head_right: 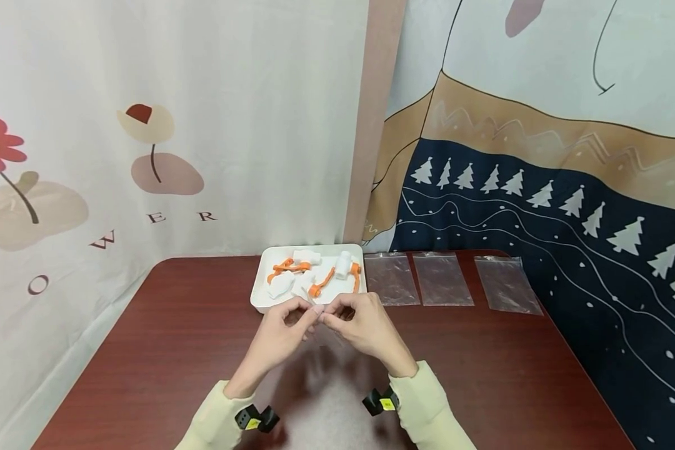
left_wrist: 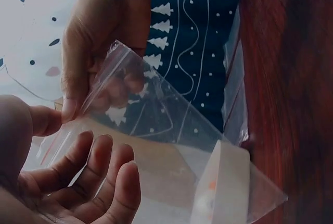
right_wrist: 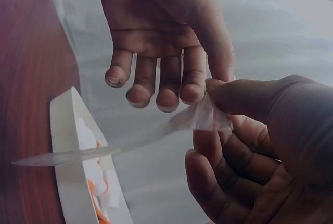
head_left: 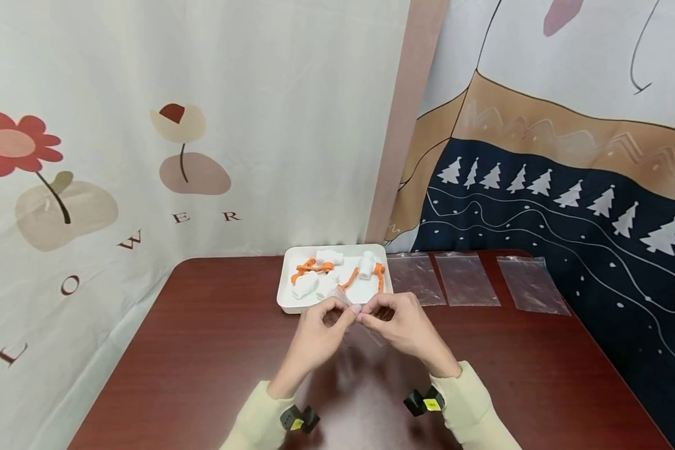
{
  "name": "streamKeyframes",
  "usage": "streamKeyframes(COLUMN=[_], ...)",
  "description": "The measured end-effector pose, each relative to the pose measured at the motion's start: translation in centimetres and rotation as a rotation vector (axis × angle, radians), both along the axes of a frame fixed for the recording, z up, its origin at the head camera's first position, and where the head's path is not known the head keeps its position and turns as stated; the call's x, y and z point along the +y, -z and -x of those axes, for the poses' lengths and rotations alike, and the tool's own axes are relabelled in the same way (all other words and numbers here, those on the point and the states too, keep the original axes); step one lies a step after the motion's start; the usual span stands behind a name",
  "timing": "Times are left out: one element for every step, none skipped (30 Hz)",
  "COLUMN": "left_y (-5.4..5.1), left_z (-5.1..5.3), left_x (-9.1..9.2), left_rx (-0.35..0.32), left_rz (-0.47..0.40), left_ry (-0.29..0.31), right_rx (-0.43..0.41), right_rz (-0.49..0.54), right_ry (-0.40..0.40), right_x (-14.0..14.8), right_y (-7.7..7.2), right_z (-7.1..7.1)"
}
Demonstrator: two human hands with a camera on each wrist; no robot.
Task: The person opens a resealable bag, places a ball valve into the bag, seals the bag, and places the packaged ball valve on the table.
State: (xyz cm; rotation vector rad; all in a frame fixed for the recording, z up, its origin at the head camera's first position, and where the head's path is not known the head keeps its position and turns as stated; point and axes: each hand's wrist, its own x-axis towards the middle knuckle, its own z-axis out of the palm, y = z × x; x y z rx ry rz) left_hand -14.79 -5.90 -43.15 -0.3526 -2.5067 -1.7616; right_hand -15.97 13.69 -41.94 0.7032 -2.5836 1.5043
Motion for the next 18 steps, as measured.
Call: streamKeyframes(left_y=[0.02, 0.04, 0.04, 0.03, 0.03, 0.01, -0.02, -0.06, -0.09, -0.12, -0.14, -0.18, -0.22, -0.24, -0.31, -0.35, -0.38, -0.41], left_z=[-0.03, -0.06, -0.11, -0.16, -0.19, -0.21, -0.22, -0.23, -0.23, -0.20, -0.17, -0.12, -0.10, -0.06, -0.06, -0.04, -0.02, -0.01], left_x=[0.03, 0.06, 0.07, 0.07, 0.05, 0.03, 0.02, 0.00, -0.04, -0.07, -0.10, -0.13, -0.16, -0.20, -0.23, -0.26, -0.29, -0.33], left_rx=[-0.013, -0.021, -0.032, -0.045, -0.056, -0.068, -0.078, -0.089, -0.099, -0.102, -0.104, -0.102, -0.097, -0.095, -0.091, -0.090, -0.090, -0.092], left_rz=[-0.012, -0.026, -0.043, -0.056, -0.070, -0.086, -0.105, -0.121, -0.135, -0.142, -0.153, -0.158, -0.161, -0.159, -0.160, -0.160, -0.163, -0.164], left_ry=[0.004, 0.011, 0.018, 0.027, 0.037, 0.049, 0.063, 0.076, 0.088, 0.097, 0.105, 0.113, 0.119, 0.120, 0.123, 0.126, 0.131, 0.135], right_rx=[-0.005, -0.008, -0.014, -0.020, -0.023, -0.029, -0.033, -0.038, -0.050, -0.064, -0.082, -0.105, -0.127, -0.153, -0.176, -0.193, -0.206, -0.217], right_rz=[0.003, 0.006, 0.009, 0.011, 0.013, 0.015, 0.016, 0.019, 0.024, 0.033, 0.045, 0.057, 0.069, 0.083, 0.095, 0.105, 0.110, 0.116], right_ry=[-0.002, -0.005, -0.005, -0.005, -0.006, -0.008, -0.012, -0.020, -0.027, -0.037, -0.049, -0.061, -0.072, -0.081, -0.086, -0.090, -0.092, -0.093], right_x=[-0.07, -0.11, -0.15, -0.16, -0.17, -0.17, -0.16, -0.15, -0.13, -0.11, -0.07, -0.03, 0.02, 0.06, 0.10, 0.11, 0.11, 0.10], right_y=[0.02, 0.03, 0.04, 0.05, 0.05, 0.07, 0.08, 0.08, 0.11, 0.11, 0.13, 0.14, 0.14, 0.15, 0.18, 0.17, 0.16, 0.15], right_z=[-0.03, -0.05, -0.07, -0.09, -0.10, -0.09, -0.08, -0.07, -0.04, -0.02, 0.02, 0.05, 0.09, 0.12, 0.17, 0.19, 0.21, 0.22])
